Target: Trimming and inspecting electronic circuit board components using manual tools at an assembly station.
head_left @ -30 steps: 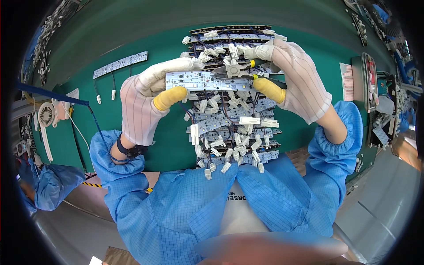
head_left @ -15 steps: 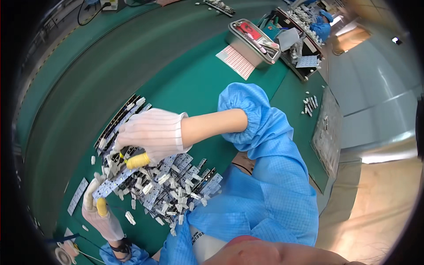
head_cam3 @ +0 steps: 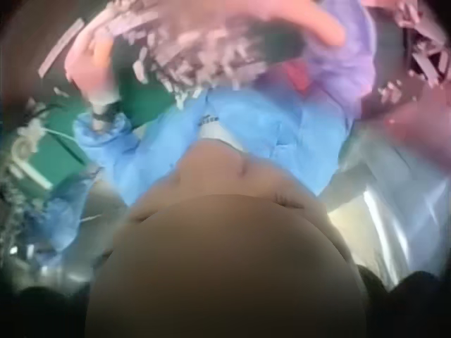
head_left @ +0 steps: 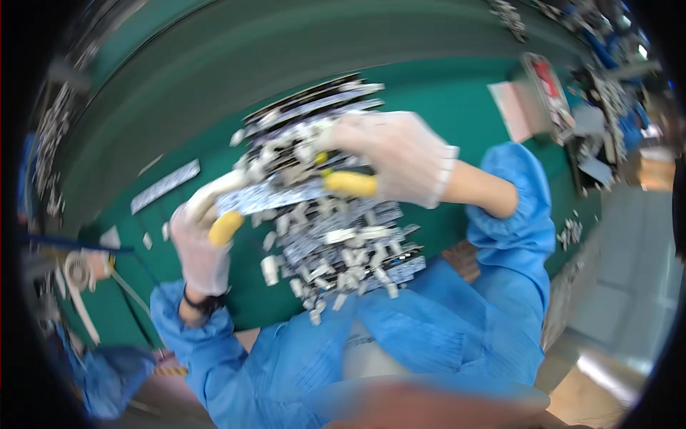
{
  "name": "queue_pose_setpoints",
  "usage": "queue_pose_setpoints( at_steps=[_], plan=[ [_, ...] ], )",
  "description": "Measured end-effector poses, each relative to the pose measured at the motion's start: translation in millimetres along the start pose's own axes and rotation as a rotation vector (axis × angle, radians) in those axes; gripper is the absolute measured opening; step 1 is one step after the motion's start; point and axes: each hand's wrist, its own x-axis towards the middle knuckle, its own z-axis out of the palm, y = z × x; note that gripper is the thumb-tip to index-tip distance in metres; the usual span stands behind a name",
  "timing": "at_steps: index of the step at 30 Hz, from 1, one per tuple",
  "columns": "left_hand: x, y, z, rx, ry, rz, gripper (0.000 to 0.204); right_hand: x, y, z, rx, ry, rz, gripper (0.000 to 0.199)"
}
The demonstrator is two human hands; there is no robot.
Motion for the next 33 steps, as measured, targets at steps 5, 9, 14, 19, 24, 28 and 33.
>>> queue_pose_setpoints(
  at_steps=[5, 9, 14, 19, 24, 28, 33],
  plan=[
    [2, 4, -7, 0.006, -0.072, 0.188, 0.026, -1, -1, -4, 0.012, -0.08, 0.068, 0.039],
    [1, -4, -6, -0.526, -0.127, -0.02, 0.04, -1, -1, -4, -0.088, -0.033, -0.024, 0.046],
    [1, -5, -7, -0.584, -0.156, -0.04, 0.043, 1, -1, -2, -0.115, 0.019, -0.062, 0.048],
    [-1, -5, -4, -0.584, -0.118, -0.042, 0.042, -1, 2, -2, -0.124, -0.027, -0.028, 0.047],
    [-1, 1, 2, -0.619, -0.08, -0.033, 0.037, -4, 4, -5, -0.1, 0.015, -0.032, 0.047],
    [0, -4, -3, -0.055, -0.005, -0.048, 0.031, 1, -3, -7, -0.021, 0.023, 0.008, 0.044],
    [-7, -1, -6, -0.253, 0.018, -0.127, 0.046, 6, 1, 3, 0.074, 0.132, -0.095, 0.034]
  ],
)
